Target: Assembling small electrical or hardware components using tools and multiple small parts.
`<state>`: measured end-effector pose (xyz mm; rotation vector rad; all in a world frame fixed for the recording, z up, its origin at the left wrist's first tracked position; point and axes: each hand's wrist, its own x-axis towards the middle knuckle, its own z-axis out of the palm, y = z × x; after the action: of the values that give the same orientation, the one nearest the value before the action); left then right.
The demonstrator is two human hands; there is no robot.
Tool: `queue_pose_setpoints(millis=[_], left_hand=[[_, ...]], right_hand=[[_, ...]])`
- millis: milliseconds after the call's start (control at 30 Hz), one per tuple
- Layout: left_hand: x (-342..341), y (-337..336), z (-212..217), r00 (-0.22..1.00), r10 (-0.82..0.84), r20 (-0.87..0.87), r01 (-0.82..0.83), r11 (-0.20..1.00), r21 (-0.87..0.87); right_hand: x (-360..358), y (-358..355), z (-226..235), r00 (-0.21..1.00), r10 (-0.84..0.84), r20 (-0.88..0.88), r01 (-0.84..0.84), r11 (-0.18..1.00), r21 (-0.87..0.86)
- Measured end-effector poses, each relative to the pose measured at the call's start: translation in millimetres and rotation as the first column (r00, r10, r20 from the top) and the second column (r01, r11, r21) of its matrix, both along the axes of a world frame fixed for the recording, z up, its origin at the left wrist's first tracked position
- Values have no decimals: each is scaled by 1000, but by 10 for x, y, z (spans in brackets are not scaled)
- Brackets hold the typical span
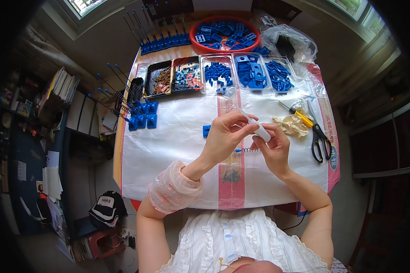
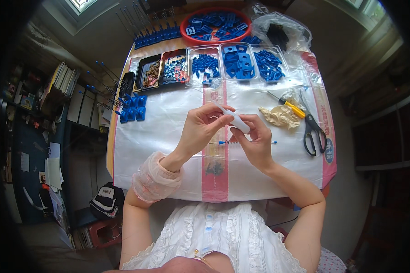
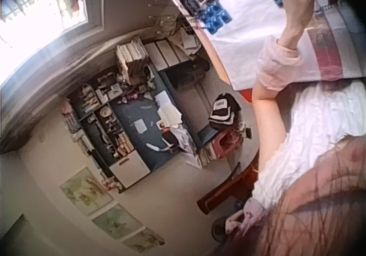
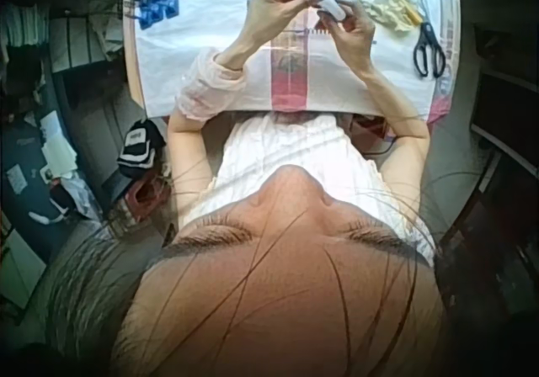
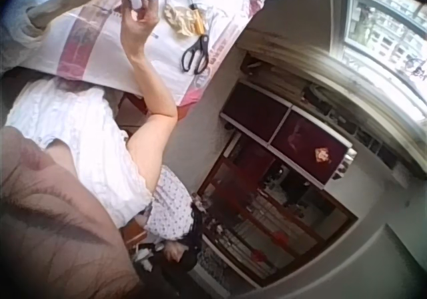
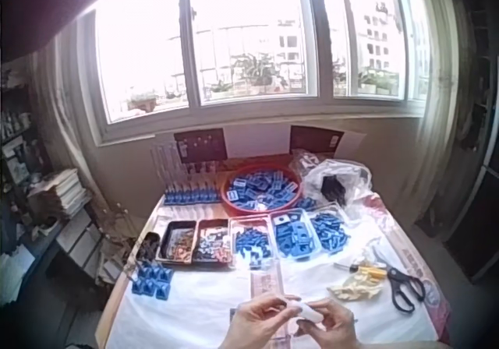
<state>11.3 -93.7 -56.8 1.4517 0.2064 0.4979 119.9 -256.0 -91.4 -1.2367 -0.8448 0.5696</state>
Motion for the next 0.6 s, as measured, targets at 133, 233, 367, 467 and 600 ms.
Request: queue_pose_setpoints(millis=[133,233,367,467,600], left_hand=[[-22,-6,-12,1000,7,-3,-7,1000,25],[-46,10,-19,1000,-14,4,14,999,-41],[-79,18,18,1000,-24,18,25,998,-64],[-98,51,11,998,-53,18,54,999,-10],[-86,36,33,994,-97,50,95,995,43]], right_hand=[[0,-1,17,999,36,-31,-35,999,9],[36,25,74,981,118,-157,-114,993,36],[114,62,138,700,319,-639,-247,948,203],[55,62,118,543,117,-832,-178,984,22],[178,-29,-108,427,352,-833,-318,921,227]])
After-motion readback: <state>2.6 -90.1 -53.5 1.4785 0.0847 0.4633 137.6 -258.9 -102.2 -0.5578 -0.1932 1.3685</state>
